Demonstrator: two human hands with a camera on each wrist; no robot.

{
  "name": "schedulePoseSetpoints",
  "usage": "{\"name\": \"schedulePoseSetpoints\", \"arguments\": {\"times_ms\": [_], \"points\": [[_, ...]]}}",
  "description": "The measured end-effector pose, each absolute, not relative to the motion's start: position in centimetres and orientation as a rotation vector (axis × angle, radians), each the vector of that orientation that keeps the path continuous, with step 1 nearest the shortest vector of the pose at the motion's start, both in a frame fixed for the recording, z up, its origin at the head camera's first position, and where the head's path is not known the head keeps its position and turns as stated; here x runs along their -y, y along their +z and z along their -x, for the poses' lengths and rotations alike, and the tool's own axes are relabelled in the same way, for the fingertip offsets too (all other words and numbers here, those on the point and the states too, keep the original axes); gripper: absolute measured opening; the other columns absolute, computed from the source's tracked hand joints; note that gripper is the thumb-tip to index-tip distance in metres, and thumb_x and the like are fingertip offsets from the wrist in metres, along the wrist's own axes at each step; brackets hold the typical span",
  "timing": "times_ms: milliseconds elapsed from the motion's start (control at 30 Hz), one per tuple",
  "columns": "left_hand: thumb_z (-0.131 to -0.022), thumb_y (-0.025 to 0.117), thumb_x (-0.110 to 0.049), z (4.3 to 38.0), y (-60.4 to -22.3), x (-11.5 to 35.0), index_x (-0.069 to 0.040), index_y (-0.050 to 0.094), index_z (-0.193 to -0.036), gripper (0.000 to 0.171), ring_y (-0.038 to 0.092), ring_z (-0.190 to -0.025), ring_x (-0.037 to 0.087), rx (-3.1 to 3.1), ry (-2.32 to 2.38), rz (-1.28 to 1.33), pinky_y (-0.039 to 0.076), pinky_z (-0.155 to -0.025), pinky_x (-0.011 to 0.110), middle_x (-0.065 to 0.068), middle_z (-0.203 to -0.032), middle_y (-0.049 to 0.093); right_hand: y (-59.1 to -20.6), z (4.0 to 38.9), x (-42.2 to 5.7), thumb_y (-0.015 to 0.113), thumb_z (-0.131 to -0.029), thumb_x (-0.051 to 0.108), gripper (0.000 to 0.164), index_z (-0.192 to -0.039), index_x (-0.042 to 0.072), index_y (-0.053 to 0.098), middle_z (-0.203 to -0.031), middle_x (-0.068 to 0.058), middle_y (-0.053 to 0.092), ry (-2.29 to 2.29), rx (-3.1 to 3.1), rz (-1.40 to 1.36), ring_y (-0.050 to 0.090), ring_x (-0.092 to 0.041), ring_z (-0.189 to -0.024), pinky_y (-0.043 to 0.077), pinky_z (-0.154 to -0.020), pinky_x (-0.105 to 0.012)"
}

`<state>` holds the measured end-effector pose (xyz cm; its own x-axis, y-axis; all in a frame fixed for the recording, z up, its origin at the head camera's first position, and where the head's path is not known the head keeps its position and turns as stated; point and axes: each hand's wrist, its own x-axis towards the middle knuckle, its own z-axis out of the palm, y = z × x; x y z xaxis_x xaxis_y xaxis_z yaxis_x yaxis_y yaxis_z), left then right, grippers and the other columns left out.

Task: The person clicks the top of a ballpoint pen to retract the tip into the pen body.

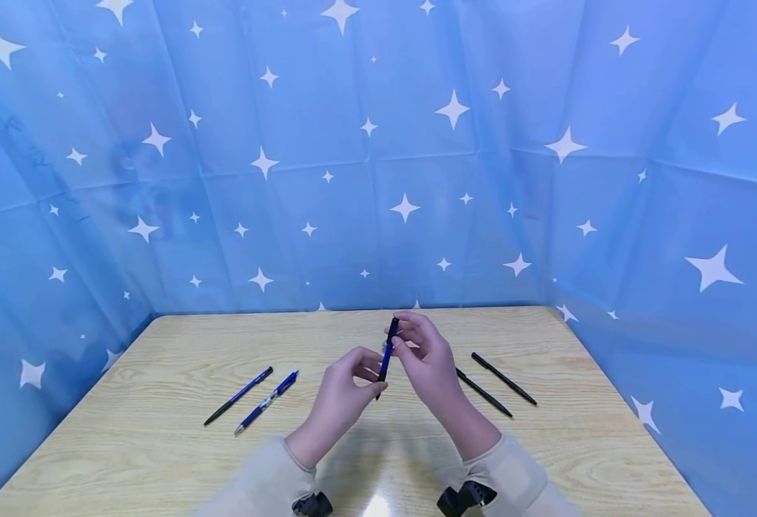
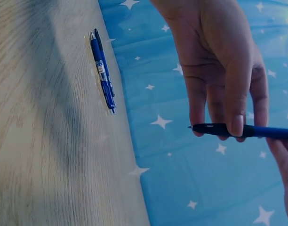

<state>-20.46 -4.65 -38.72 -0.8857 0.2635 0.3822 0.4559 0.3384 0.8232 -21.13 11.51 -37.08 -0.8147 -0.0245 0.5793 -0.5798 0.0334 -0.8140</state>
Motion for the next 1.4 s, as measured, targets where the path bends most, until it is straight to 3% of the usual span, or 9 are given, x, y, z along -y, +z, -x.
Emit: {"name": "schedulePoseSetpoints", "arguments": {"times_ms": [333, 833, 1067, 1300, 1400], "points": [[-0.079, 0.076, 0.007, 20.3, -38.6, 4.1, -0.009, 0.066, -0.099, 0.027, 0.065, -0.082, 0.016, 2.404, -1.577, 0.656, 0.054, -0.069, 0.026, 0.000, -0.096, 0.067, -37.5, 21.1, -11.8, 0.056, -0.093, -0.011, 0.038, -0.128, 0.003, 0.053, -0.109, -0.029, 0.060, 1.888, 1.829, -0.649, 0.065, -0.041, -0.094, 0.056, -0.080, -0.035], [-0.079, 0.076, 0.008, 20.1, -38.2, 3.8, -0.008, 0.066, -0.096, 0.026, 0.065, -0.080, 0.014, 2.449, -1.558, 0.625, 0.054, -0.065, 0.025, 0.001, -0.094, 0.067, -38.1, 21.2, -12.0, 0.058, -0.093, -0.010, 0.033, -0.124, 0.000, 0.054, -0.106, -0.029, 0.061, 1.910, 1.788, -0.649, 0.065, -0.043, -0.090, 0.056, -0.079, -0.035], [-0.079, 0.076, 0.008, 20.0, -38.4, 3.9, -0.009, 0.064, -0.095, 0.027, 0.066, -0.079, 0.015, 2.482, -1.530, 0.640, 0.054, -0.062, 0.025, 0.000, -0.093, 0.065, -38.2, 21.2, -12.0, 0.057, -0.093, -0.011, 0.032, -0.123, 0.000, 0.054, -0.108, -0.028, 0.062, 1.893, 1.828, -0.645, 0.067, -0.022, -0.088, 0.056, -0.079, -0.033], [-0.080, 0.075, 0.007, 19.9, -38.3, 4.4, -0.010, 0.060, -0.097, 0.028, 0.065, -0.080, 0.015, 2.533, -1.471, 0.699, 0.053, -0.063, 0.025, -0.001, -0.090, 0.063, -38.0, 21.2, -12.1, 0.058, -0.091, -0.013, 0.038, -0.126, -0.001, 0.052, -0.108, -0.027, 0.062, 1.801, 1.856, -0.707, 0.064, -0.036, -0.089, 0.056, -0.077, -0.037], [-0.081, 0.075, 0.005, 19.9, -38.4, 5.0, -0.012, 0.060, -0.098, 0.028, 0.065, -0.080, 0.014, 2.562, -1.458, 0.708, 0.053, -0.064, 0.025, -0.003, -0.090, 0.062, -38.0, 21.4, -12.6, 0.062, -0.091, -0.008, 0.042, -0.131, 0.002, 0.052, -0.112, -0.021, 0.062, 1.716, 1.941, -0.718, 0.064, -0.030, -0.092, 0.056, -0.078, -0.036]]}}
